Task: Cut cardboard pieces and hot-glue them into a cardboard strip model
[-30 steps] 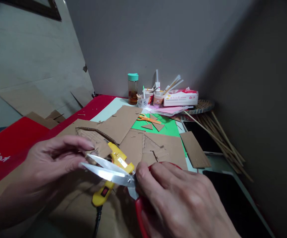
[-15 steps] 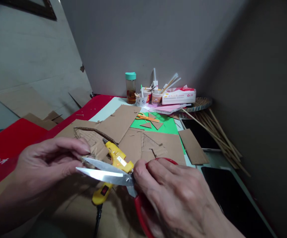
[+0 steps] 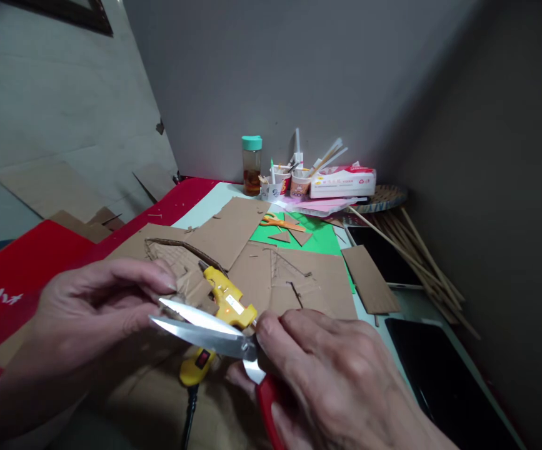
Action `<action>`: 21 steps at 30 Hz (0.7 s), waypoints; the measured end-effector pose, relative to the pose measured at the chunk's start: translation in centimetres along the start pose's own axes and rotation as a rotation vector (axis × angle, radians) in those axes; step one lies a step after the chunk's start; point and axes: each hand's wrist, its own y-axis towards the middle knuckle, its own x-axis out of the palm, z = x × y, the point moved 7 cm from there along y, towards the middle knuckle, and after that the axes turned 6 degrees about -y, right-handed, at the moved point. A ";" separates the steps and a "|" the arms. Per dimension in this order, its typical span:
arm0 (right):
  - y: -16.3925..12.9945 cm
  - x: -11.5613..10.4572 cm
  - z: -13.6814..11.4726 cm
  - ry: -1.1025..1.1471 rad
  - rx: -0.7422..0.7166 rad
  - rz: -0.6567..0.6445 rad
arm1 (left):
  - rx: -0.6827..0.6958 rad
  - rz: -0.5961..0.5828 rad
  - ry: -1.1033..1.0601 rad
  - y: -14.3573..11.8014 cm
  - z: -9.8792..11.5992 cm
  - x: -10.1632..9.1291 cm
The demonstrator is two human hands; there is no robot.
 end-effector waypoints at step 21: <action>0.8 -0.6 -0.4 -0.062 0.007 -0.005 | 0.035 -0.006 0.153 -0.2 0.4 0.0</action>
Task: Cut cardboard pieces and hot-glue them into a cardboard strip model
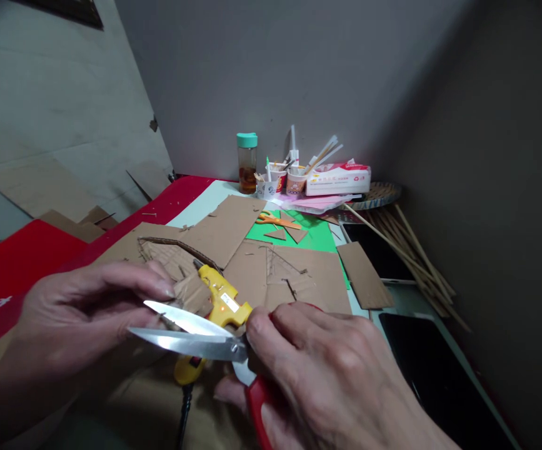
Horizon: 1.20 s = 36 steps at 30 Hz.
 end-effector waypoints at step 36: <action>0.1 0.0 -0.3 -0.246 -0.052 0.112 | -0.052 0.028 -0.136 -0.5 -0.5 0.4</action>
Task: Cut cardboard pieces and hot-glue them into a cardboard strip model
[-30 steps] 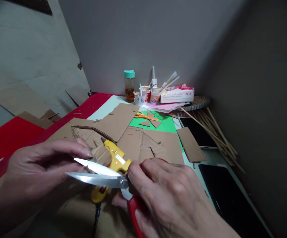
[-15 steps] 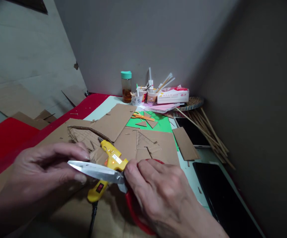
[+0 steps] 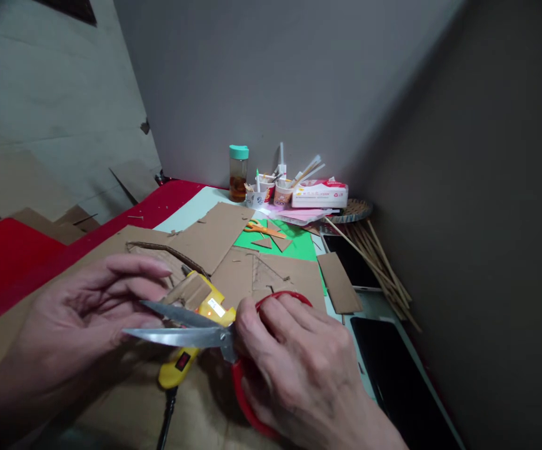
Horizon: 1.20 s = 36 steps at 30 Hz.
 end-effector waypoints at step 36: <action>-0.3 3.4 5.0 0.370 0.515 -0.435 | 0.177 -0.463 0.366 0.6 -0.8 1.2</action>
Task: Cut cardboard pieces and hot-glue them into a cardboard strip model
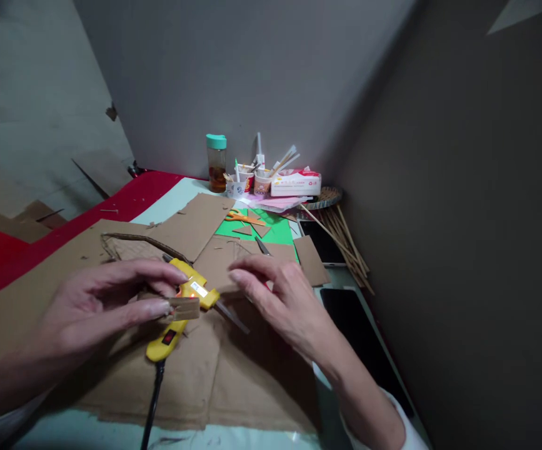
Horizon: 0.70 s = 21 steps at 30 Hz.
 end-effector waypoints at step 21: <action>-1.1 2.5 -2.0 0.901 0.095 0.148 | -0.174 0.187 -0.180 1.7 -2.0 2.2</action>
